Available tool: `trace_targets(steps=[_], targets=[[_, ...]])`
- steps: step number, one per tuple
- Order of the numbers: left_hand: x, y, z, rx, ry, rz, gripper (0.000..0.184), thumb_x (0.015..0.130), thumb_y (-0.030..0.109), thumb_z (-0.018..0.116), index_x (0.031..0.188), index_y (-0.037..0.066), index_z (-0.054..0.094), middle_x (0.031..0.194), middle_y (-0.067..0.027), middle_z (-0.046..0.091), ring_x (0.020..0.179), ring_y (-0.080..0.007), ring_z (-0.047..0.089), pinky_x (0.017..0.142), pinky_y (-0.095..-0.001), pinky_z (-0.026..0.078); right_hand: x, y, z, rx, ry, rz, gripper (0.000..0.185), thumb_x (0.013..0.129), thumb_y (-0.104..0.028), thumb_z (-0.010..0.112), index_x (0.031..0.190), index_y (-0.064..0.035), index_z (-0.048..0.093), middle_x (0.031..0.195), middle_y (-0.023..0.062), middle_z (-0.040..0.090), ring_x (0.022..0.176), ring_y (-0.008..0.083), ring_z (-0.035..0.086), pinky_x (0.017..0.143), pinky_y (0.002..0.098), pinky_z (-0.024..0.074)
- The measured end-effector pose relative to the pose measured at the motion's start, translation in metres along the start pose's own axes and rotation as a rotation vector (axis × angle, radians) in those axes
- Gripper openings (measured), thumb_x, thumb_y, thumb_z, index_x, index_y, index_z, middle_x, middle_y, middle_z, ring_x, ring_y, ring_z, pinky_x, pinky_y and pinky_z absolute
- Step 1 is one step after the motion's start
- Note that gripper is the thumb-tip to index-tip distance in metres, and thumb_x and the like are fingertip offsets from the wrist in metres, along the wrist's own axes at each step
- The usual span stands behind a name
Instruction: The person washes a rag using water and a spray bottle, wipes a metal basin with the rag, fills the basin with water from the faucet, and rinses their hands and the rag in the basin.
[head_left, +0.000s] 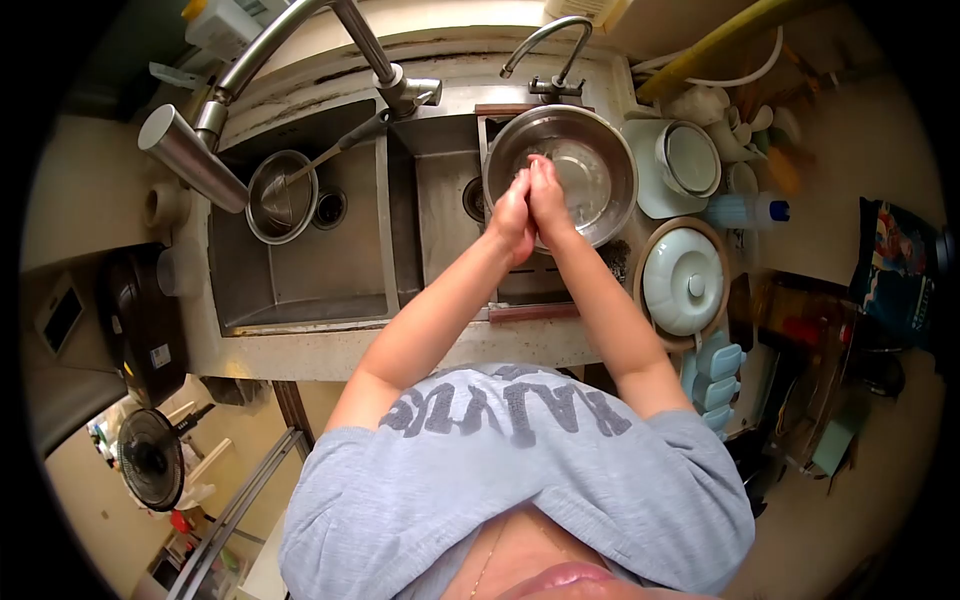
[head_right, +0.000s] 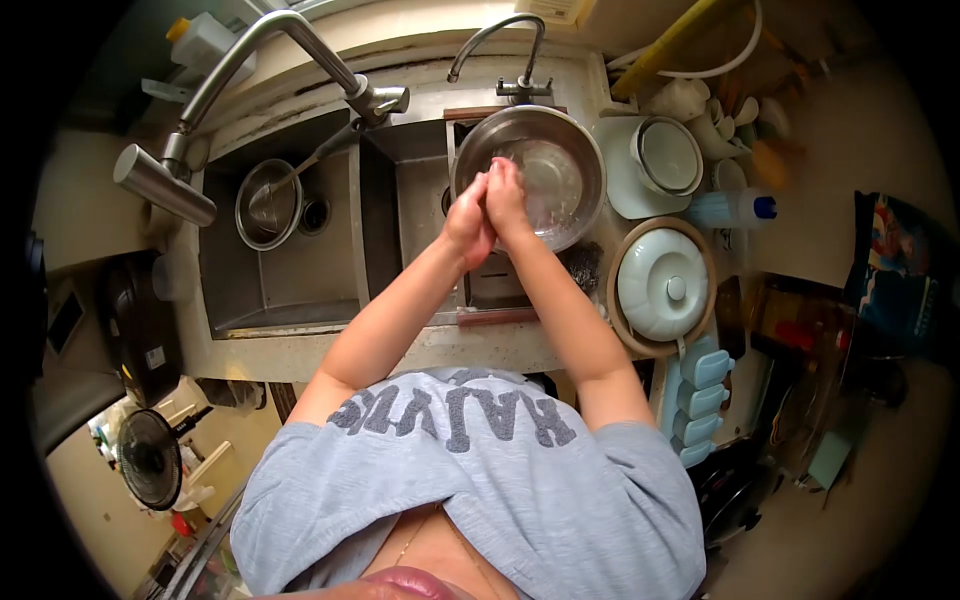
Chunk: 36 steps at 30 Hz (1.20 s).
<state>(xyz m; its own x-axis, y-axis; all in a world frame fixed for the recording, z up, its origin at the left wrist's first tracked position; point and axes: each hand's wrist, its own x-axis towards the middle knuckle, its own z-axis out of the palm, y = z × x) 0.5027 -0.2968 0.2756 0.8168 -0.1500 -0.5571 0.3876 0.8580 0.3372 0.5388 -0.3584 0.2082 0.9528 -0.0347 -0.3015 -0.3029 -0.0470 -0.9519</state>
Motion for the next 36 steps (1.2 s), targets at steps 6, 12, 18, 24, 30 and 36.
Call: trace_targets(steps=[6, 12, 18, 24, 30, 36], targets=[[0.008, -0.016, 0.005, 0.333, -0.028, 0.105, 0.052, 0.089, 0.043, 0.032, 0.129, 0.010, 0.032, 0.129, -0.0077, 0.037, 0.113, -0.0206, 0.037, 0.096, -0.0346, 0.029, -0.037, -0.078, -0.011, 0.351, -0.193, 0.373, 0.061, 0.088, -0.049, 0.028, 0.132, -0.0065, 0.023, 0.136, 0.0120, 0.025, 0.125, 0.0222, 0.025, 0.100, 0.0301, 0.0213], [0.034, 0.007, -0.005, 0.600, 0.078, 0.157, 0.023, 0.089, 0.023, 0.042, 0.085, 0.002, 0.051, 0.066, -0.0035, 0.053, 0.050, -0.0085, 0.046, 0.046, -0.0217, 0.038, -0.036, -0.052, -0.028, 0.270, -0.239, 0.109, 0.060, 0.090, -0.046, 0.027, 0.136, -0.0138, 0.005, 0.130, 0.0100, 0.032, 0.115, 0.0205, 0.035, 0.095, 0.0312, 0.0245], [0.059, 0.022, -0.004, 0.841, 0.214, 0.066, 0.045, 0.085, 0.038, 0.045, 0.052, 0.007, 0.051, 0.043, -0.0042, 0.044, 0.043, -0.0178, 0.046, 0.041, -0.0318, 0.037, -0.052, -0.073, -0.054, 0.104, -0.096, 0.153, 0.045, 0.091, -0.039, 0.031, 0.127, -0.0106, 0.035, 0.119, 0.0112, 0.045, 0.110, 0.0193, 0.041, 0.090, 0.0300, 0.0304], [0.072, 0.018, -0.024, 2.129, 0.013, 0.810, 0.027, 0.082, 0.029, 0.048, 0.087, 0.004, 0.056, 0.087, -0.0136, 0.050, 0.084, -0.0320, 0.050, 0.067, -0.0423, 0.043, -0.092, -0.056, -0.082, 0.121, -0.340, 0.507, 0.040, 0.088, -0.042, 0.039, 0.086, -0.0062, 0.055, 0.087, 0.0075, 0.059, 0.072, 0.0161, 0.059, 0.061, 0.0238, 0.0471], [0.060, -0.020, -0.046, 2.554, -0.176, 0.693, 0.022, 0.071, 0.005, 0.050, 0.092, 0.001, 0.053, 0.096, -0.0141, 0.048, 0.086, -0.0278, 0.052, 0.068, -0.0332, 0.050, -0.101, -0.006, -0.084, 0.299, -0.094, 0.665, 0.037, 0.083, -0.040, 0.051, 0.095, -0.0047, 0.053, 0.091, 0.0092, 0.058, 0.077, 0.0170, 0.058, 0.060, 0.0280, 0.0484], [0.050, 0.020, -0.033, 2.220, -0.186, 0.638, 0.011, 0.068, 0.008, 0.051, 0.075, 0.000, 0.055, 0.084, -0.0146, 0.054, 0.080, -0.0308, 0.054, 0.066, -0.0389, 0.048, -0.083, -0.014, -0.066, 0.422, 0.030, 0.436, 0.026, 0.078, -0.011, 0.046, 0.101, -0.0012, 0.052, 0.094, 0.0090, 0.057, 0.082, 0.0185, 0.056, 0.064, 0.0320, 0.0493]])
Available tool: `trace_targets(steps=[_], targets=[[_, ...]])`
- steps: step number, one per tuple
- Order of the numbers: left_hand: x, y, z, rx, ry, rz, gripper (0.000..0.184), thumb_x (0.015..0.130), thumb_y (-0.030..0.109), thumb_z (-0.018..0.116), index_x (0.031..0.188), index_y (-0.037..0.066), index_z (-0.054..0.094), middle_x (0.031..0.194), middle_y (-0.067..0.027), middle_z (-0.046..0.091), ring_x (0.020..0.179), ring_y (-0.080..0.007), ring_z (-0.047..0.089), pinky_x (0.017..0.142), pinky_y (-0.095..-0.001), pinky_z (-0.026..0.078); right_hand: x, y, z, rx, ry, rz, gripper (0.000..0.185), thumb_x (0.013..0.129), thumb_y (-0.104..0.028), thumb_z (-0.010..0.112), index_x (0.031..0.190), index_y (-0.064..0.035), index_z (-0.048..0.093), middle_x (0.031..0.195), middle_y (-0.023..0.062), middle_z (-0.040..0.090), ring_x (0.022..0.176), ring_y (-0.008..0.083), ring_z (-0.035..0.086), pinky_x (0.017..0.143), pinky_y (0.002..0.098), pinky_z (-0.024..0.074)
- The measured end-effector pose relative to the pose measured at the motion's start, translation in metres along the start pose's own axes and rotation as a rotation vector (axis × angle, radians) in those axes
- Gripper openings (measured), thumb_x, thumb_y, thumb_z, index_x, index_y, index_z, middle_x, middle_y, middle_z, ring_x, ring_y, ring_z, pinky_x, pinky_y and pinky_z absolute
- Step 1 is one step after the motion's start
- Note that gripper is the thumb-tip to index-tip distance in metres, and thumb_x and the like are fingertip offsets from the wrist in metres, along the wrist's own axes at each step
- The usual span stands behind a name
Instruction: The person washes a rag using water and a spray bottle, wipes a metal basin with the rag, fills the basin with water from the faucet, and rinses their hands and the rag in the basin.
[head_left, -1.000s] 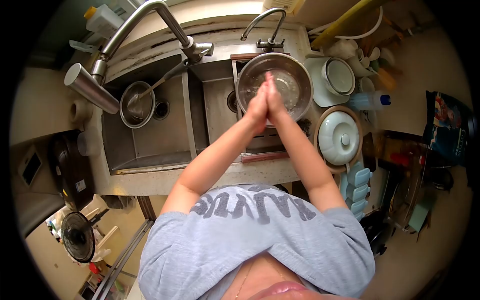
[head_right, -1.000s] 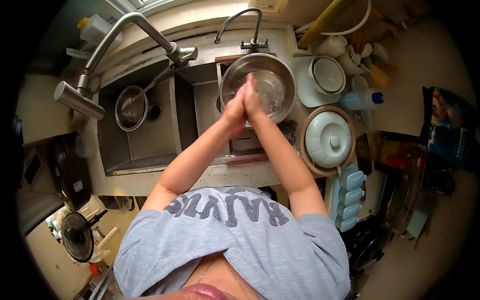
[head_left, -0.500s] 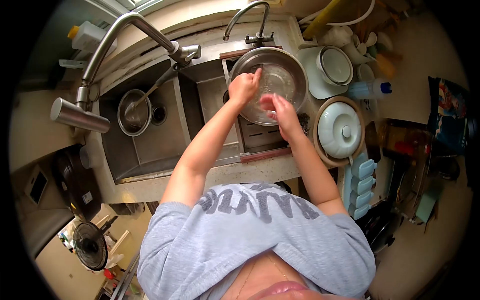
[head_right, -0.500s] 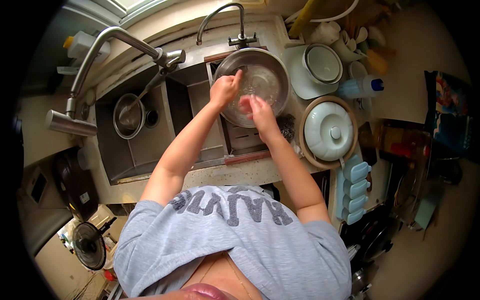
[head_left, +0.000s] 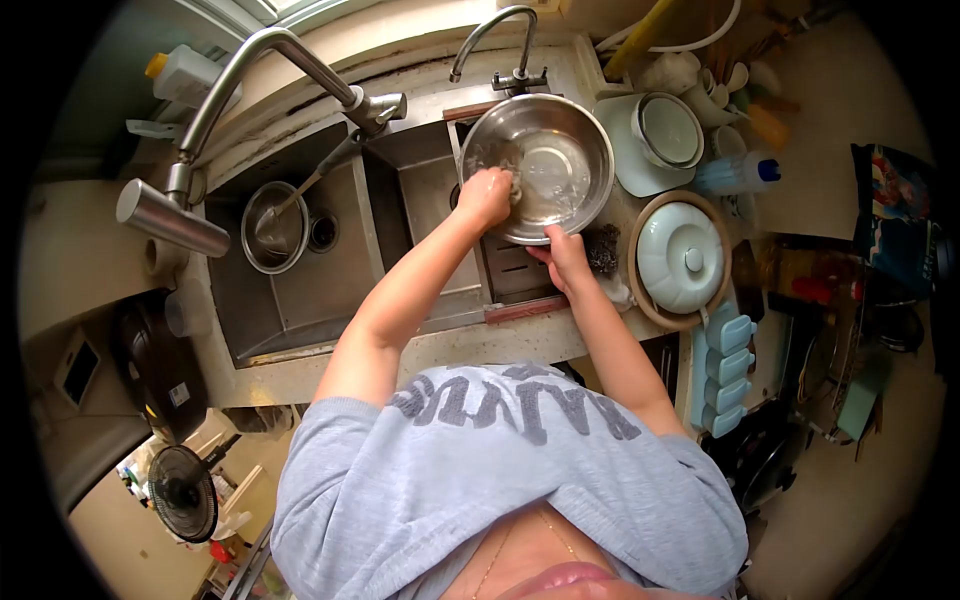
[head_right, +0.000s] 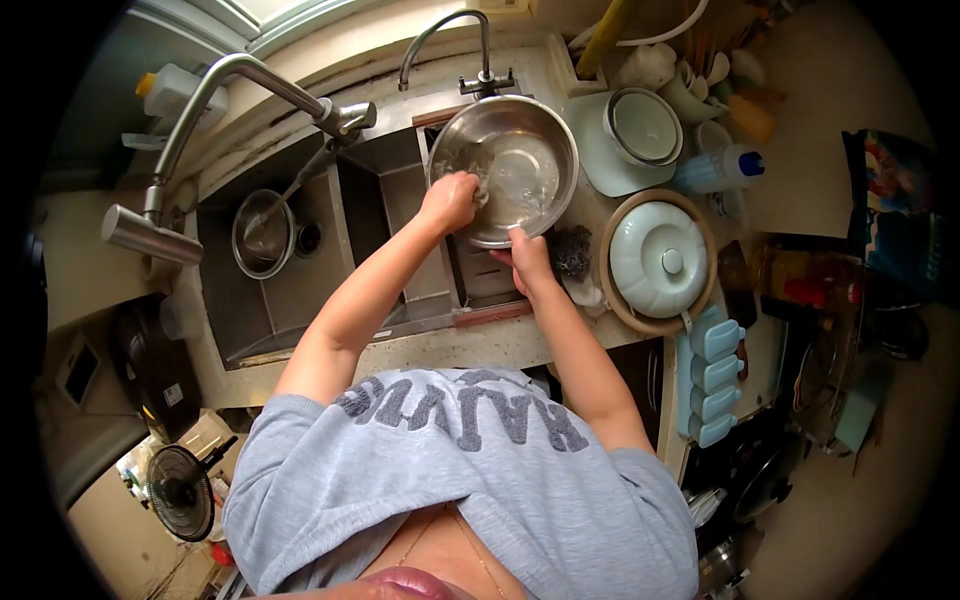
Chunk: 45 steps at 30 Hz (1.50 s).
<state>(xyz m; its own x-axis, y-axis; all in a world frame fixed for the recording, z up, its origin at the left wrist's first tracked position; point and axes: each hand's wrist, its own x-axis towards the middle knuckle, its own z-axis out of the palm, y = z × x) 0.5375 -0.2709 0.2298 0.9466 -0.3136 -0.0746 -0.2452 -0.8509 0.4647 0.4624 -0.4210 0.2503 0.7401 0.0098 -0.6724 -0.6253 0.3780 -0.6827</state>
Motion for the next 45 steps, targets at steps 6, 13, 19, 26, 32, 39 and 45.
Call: trace_targets(steps=[6, 13, 19, 26, 32, 39, 45], targets=[[-0.060, 0.020, -0.070, -0.357, 0.394, -0.068, 0.016, 0.072, 0.010, 0.050, 0.088, 0.005, 0.051, 0.085, -0.0138, 0.055, 0.079, -0.0326, 0.054, 0.068, -0.0406, 0.043, -0.040, -0.033, 0.003, -0.032, -0.088, 0.085, 0.021, 0.076, -0.007, 0.044, 0.092, 0.0043, 0.052, 0.087, 0.0134, 0.057, 0.076, 0.0208, 0.056, 0.060, 0.0307, 0.0503], [-0.109, 0.001, -0.119, -0.333, 0.369, -0.214, 0.011, 0.076, 0.016, 0.053, 0.080, 0.006, 0.053, 0.076, -0.0126, 0.056, 0.073, -0.0326, 0.054, 0.061, -0.0396, 0.041, -0.051, -0.028, 0.020, -0.108, -0.208, 0.273, 0.019, 0.077, -0.007, 0.046, 0.094, 0.0025, 0.049, 0.086, 0.0127, 0.057, 0.071, 0.0202, 0.057, 0.057, 0.0290, 0.0496], [-0.130, -0.002, -0.119, -0.448, 0.469, -0.197, 0.010, 0.075, 0.011, 0.050, 0.083, 0.004, 0.052, 0.079, -0.0154, 0.055, 0.076, -0.0342, 0.052, 0.065, -0.0401, 0.041, -0.044, -0.020, 0.033, -0.050, -0.246, 0.248, 0.017, 0.076, -0.007, 0.045, 0.089, 0.0032, 0.051, 0.083, 0.0126, 0.057, 0.070, 0.0199, 0.057, 0.056, 0.0274, 0.0495], [-0.149, -0.025, -0.115, -0.477, 0.593, -0.226, 0.025, 0.069, 0.000, 0.043, 0.091, 0.004, 0.055, 0.090, -0.0150, 0.052, 0.084, -0.0324, 0.052, 0.074, -0.0355, 0.043, -0.077, -0.042, 0.031, -0.355, -0.209, 0.105, 0.024, 0.076, -0.011, 0.043, 0.087, 0.0074, 0.053, 0.082, 0.0123, 0.056, 0.069, 0.0201, 0.056, 0.054, 0.0282, 0.0501], [-0.147, -0.061, -0.064, -1.290, 0.424, -0.517, 0.022, 0.071, 0.000, 0.057, 0.092, 0.005, 0.055, 0.075, 0.0015, 0.054, 0.068, -0.0078, 0.051, 0.060, -0.0213, 0.041, -0.095, -0.044, 0.064, -0.851, 0.013, -0.250, 0.048, 0.074, -0.009, 0.042, 0.117, 0.0051, 0.026, 0.093, 0.0232, 0.055, 0.074, 0.0274, 0.058, 0.058, 0.0352, 0.0481], [-0.156, -0.063, -0.036, -1.551, 0.195, -0.870, 0.019, 0.071, 0.005, 0.063, 0.084, 0.013, 0.053, 0.074, 0.0041, 0.055, 0.067, -0.0051, 0.051, 0.054, -0.0192, 0.037, -0.119, -0.030, 0.072, -1.071, -0.008, -0.880, 0.061, 0.073, 0.001, 0.043, 0.126, 0.0049, 0.013, 0.104, 0.0286, 0.050, 0.092, 0.0406, 0.051, 0.075, 0.0436, 0.0426], [-0.159, -0.059, -0.036, -1.547, 0.243, -0.859, 0.014, 0.077, 0.009, 0.055, 0.090, 0.012, 0.051, 0.079, -0.0003, 0.054, 0.064, -0.0080, 0.050, 0.053, -0.0192, 0.039, -0.126, -0.033, 0.071, -1.126, 0.020, -1.143, 0.062, 0.077, 0.003, 0.042, 0.130, 0.0003, 0.009, 0.123, 0.0270, 0.037, 0.109, 0.0408, 0.041, 0.088, 0.0379, 0.0382]])
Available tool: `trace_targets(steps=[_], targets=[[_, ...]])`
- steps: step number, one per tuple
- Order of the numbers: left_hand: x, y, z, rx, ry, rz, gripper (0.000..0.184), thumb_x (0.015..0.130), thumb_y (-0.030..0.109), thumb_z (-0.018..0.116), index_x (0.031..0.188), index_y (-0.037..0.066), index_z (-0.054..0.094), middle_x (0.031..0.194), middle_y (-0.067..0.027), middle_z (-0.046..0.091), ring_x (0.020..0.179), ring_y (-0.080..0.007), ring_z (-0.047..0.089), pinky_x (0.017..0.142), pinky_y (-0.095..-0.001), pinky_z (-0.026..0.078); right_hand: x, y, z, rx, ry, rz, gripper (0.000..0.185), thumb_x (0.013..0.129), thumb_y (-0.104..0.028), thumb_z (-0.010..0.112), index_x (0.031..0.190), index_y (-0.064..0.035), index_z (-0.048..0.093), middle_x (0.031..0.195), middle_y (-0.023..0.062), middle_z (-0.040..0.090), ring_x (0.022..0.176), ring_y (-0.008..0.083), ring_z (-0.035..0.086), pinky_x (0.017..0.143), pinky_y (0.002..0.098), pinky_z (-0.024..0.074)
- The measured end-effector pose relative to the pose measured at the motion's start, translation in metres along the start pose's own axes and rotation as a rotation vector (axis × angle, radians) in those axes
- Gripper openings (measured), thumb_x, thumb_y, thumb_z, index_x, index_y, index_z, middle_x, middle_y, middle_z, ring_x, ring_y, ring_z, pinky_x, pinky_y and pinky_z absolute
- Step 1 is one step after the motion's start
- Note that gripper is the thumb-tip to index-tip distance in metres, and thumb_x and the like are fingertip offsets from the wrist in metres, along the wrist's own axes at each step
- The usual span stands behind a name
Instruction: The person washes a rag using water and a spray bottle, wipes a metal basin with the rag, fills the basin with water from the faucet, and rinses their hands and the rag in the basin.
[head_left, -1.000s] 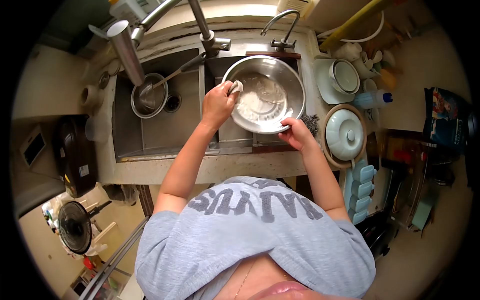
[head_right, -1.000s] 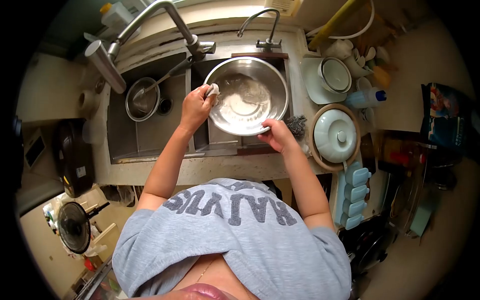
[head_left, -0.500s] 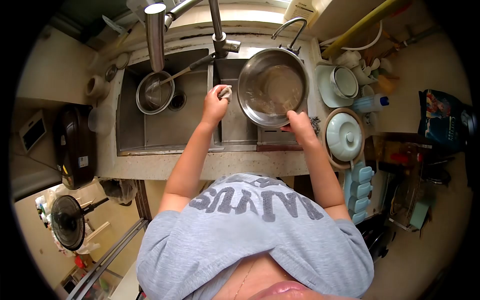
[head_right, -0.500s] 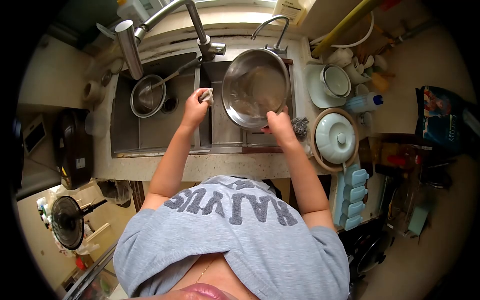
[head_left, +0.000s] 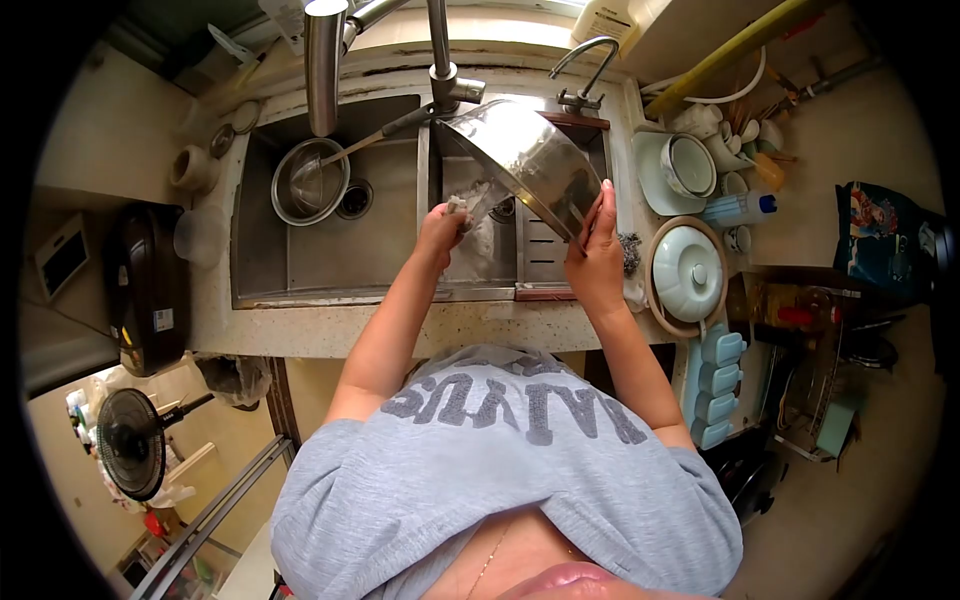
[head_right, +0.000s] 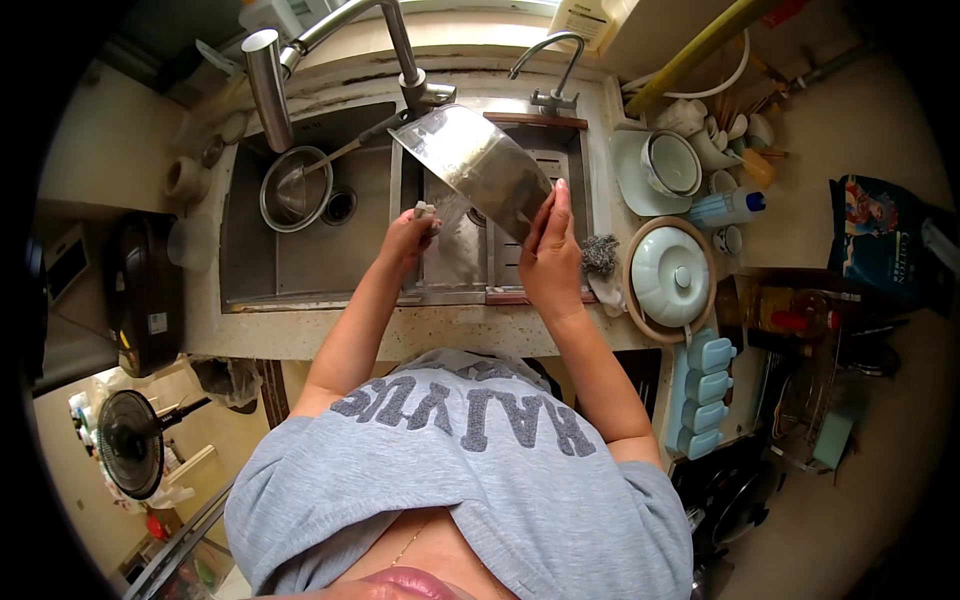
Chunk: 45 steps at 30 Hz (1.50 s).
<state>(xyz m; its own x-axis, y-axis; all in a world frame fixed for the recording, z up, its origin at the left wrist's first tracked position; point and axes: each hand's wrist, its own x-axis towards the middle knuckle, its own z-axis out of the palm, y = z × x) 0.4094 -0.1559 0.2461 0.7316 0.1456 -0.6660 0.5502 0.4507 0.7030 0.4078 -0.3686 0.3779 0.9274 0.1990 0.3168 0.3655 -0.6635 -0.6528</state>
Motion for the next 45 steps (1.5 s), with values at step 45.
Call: trace_targets(steps=[45], targets=[[0.063, 0.022, 0.028, -0.521, 0.054, -0.138, 0.039, 0.086, 0.035, 0.044, 0.053, 0.017, 0.032, 0.043, 0.0042, 0.024, 0.035, -0.0090, 0.020, 0.034, -0.0228, 0.014, 0.037, 0.078, 0.017, 0.635, -0.736, 0.858, 0.027, 0.086, -0.027, 0.044, 0.096, -0.0048, 0.056, 0.072, 0.0014, 0.060, 0.050, 0.0060, 0.050, 0.045, 0.0170, 0.0357]])
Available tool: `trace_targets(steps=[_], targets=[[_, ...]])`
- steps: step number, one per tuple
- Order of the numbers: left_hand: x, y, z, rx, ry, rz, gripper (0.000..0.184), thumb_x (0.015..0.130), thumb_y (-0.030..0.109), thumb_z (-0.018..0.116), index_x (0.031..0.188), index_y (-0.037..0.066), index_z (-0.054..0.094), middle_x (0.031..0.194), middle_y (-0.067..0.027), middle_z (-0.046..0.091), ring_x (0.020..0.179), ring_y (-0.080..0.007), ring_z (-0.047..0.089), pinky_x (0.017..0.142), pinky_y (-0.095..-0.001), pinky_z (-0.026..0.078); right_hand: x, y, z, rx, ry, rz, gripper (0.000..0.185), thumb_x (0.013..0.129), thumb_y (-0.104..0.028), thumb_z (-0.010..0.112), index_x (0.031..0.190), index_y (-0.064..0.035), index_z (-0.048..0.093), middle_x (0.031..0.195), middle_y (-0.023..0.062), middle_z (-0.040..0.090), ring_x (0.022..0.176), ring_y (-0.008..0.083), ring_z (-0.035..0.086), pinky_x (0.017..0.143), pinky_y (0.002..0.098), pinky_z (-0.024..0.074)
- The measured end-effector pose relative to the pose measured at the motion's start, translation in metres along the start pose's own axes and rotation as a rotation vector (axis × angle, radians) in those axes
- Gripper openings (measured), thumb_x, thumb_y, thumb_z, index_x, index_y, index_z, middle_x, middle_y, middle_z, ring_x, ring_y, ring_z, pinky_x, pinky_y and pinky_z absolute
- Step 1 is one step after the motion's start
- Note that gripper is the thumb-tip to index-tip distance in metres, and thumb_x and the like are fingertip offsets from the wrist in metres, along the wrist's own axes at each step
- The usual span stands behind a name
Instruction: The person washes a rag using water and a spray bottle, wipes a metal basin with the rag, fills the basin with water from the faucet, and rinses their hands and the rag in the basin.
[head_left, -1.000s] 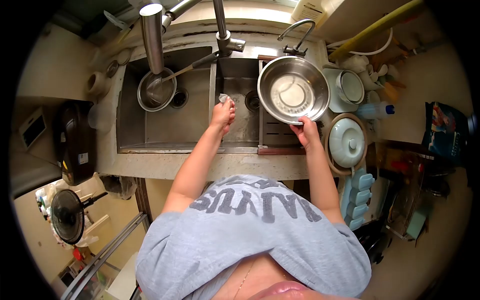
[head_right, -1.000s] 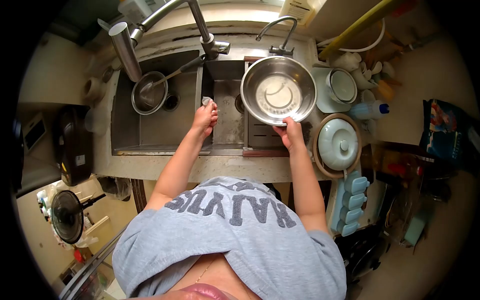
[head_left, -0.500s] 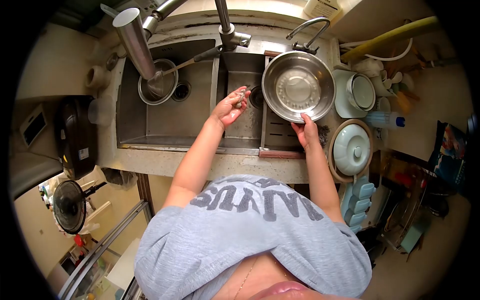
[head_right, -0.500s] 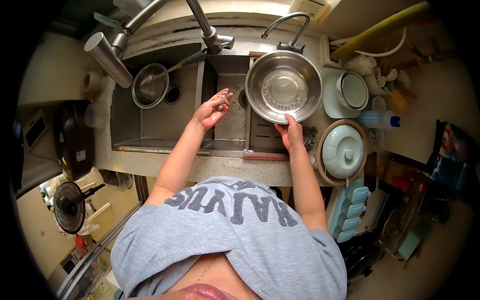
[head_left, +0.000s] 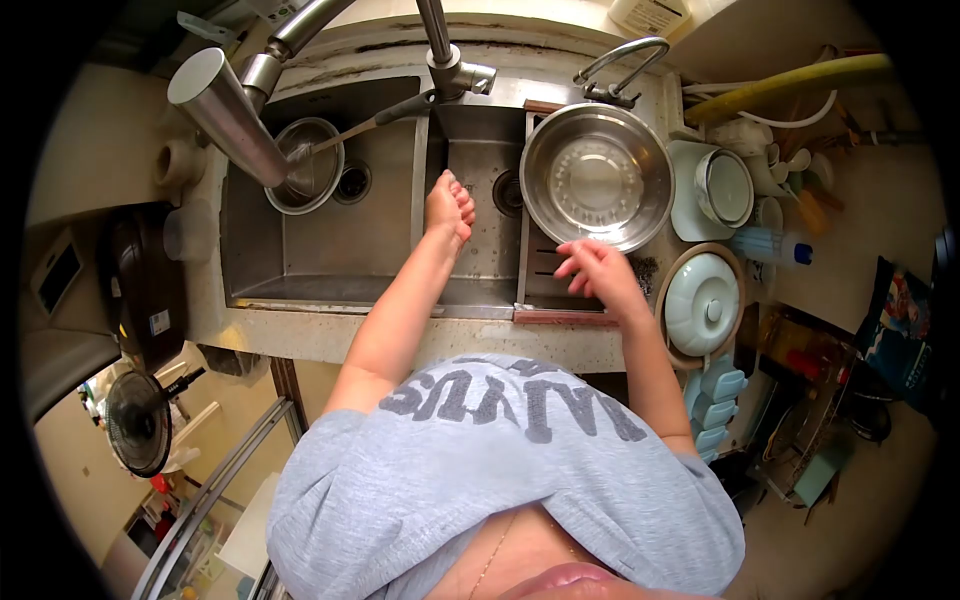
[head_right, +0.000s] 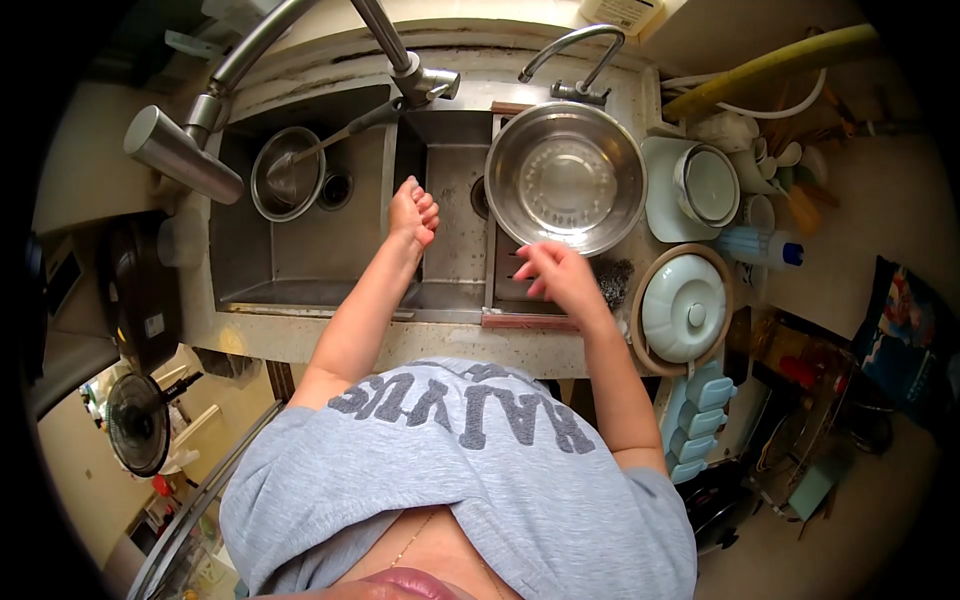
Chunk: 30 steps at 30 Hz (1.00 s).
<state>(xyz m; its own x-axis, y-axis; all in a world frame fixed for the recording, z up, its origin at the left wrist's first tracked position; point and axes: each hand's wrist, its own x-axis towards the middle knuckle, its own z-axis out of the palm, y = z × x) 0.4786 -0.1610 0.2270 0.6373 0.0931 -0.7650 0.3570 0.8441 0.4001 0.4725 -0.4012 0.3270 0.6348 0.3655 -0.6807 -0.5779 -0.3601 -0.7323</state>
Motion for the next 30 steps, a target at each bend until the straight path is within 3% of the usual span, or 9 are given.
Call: trace_targets(steps=[2, 3, 5, 6, 12, 14, 24, 27, 30], targets=[[0.001, 0.007, -0.008, 0.004, -0.073, -0.075, 0.042, 0.085, 0.034, 0.045, 0.050, 0.017, 0.030, 0.042, 0.0034, 0.026, 0.036, -0.0097, 0.024, 0.035, -0.0233, 0.017, 0.013, -0.012, -0.014, -0.111, 0.309, -0.158, 0.021, 0.086, -0.023, 0.047, 0.087, -0.0052, 0.058, 0.069, 0.0018, 0.059, 0.052, 0.0067, 0.051, 0.045, 0.0189, 0.0362], [0.003, 0.007, -0.010, 0.043, -0.075, -0.108, 0.041, 0.084, 0.033, 0.046, 0.051, 0.017, 0.030, 0.043, 0.0027, 0.028, 0.037, -0.0103, 0.027, 0.035, -0.0237, 0.018, 0.026, -0.009, -0.030, -0.392, 0.547, -0.388, 0.020, 0.084, -0.022, 0.050, 0.086, -0.0034, 0.058, 0.069, 0.0042, 0.060, 0.055, 0.0105, 0.053, 0.050, 0.0228, 0.0402], [0.009, 0.002, -0.018, 0.118, -0.082, -0.171, 0.039, 0.084, 0.032, 0.048, 0.053, 0.016, 0.030, 0.045, 0.0014, 0.034, 0.039, -0.0115, 0.033, 0.036, -0.0244, 0.022, 0.034, -0.032, -0.046, -0.580, 0.831, -0.487, 0.019, 0.082, -0.020, 0.054, 0.085, -0.0020, 0.057, 0.071, 0.0101, 0.060, 0.063, 0.0177, 0.056, 0.060, 0.0288, 0.0443], [0.015, -0.001, -0.030, 0.148, -0.157, -0.156, 0.034, 0.083, 0.029, 0.051, 0.056, 0.015, 0.036, 0.052, 0.0000, 0.043, 0.048, -0.0106, 0.043, 0.040, -0.0231, 0.031, 0.043, -0.043, -0.053, -0.576, 0.827, -0.544, 0.018, 0.081, -0.019, 0.054, 0.086, -0.0022, 0.058, 0.074, 0.0099, 0.060, 0.065, 0.0181, 0.057, 0.061, 0.0288, 0.0446], [0.004, -0.018, -0.025, 0.233, -0.063, -0.064, 0.013, 0.085, 0.021, 0.050, 0.081, 0.009, 0.048, 0.071, -0.0019, 0.051, 0.058, -0.0083, 0.047, 0.046, -0.0199, 0.038, 0.144, -0.088, -0.062, -0.792, 0.663, -0.925, 0.026, 0.079, -0.017, 0.055, 0.101, -0.0020, 0.054, 0.099, 0.0137, 0.056, 0.082, 0.0261, 0.058, 0.074, 0.0327, 0.0442], [-0.003, -0.021, -0.022, 0.289, -0.060, -0.031, 0.013, 0.086, 0.017, 0.048, 0.094, 0.007, 0.048, 0.073, -0.0017, 0.050, 0.058, -0.0072, 0.045, 0.048, -0.0171, 0.037, 0.172, -0.094, -0.065, -0.913, 0.721, -0.947, 0.030, 0.077, -0.015, 0.056, 0.104, -0.0019, 0.053, 0.104, 0.0150, 0.054, 0.091, 0.0286, 0.054, 0.080, 0.0345, 0.0421], [-0.022, -0.008, -0.033, -0.018, 0.062, 0.122, 0.014, 0.090, 0.021, 0.035, 0.089, 0.009, 0.043, 0.048, 0.0040, 0.029, 0.038, -0.0043, 0.020, 0.034, -0.0203, 0.014, 0.134, -0.056, -0.034, -0.919, 0.756, -0.861, 0.036, 0.076, -0.015, 0.056, 0.110, -0.0050, 0.052, 0.119, 0.0162, 0.044, 0.108, 0.0328, 0.042, 0.092, 0.0381, 0.0331], [-0.037, 0.001, -0.031, 0.065, -0.073, 0.025, 0.017, 0.090, 0.022, 0.033, 0.087, 0.009, 0.044, 0.045, 0.0042, 0.027, 0.036, -0.0049, 0.019, 0.034, -0.0212, 0.013, 0.100, -0.035, -0.039, -1.035, 0.940, -0.815, 0.039, 0.076, -0.015, 0.057, 0.113, -0.0064, 0.049, 0.123, 0.0152, 0.040, 0.111, 0.0337, 0.037, 0.094, 0.0409, 0.0297], [-0.044, 0.006, -0.035, 0.347, -0.174, 0.004, 0.023, 0.089, 0.025, 0.034, 0.098, 0.007, 0.047, 0.045, 0.0037, 0.031, 0.036, -0.0061, 0.025, 0.034, -0.0223, 0.019, 0.064, -0.019, -0.040, -1.063, 1.148, -0.627, 0.042, 0.076, -0.015, 0.057, 0.116, -0.0059, 0.046, 0.124, 0.0149, 0.039, 0.112, 0.0342, 0.035, 0.094, 0.0418, 0.0285]])
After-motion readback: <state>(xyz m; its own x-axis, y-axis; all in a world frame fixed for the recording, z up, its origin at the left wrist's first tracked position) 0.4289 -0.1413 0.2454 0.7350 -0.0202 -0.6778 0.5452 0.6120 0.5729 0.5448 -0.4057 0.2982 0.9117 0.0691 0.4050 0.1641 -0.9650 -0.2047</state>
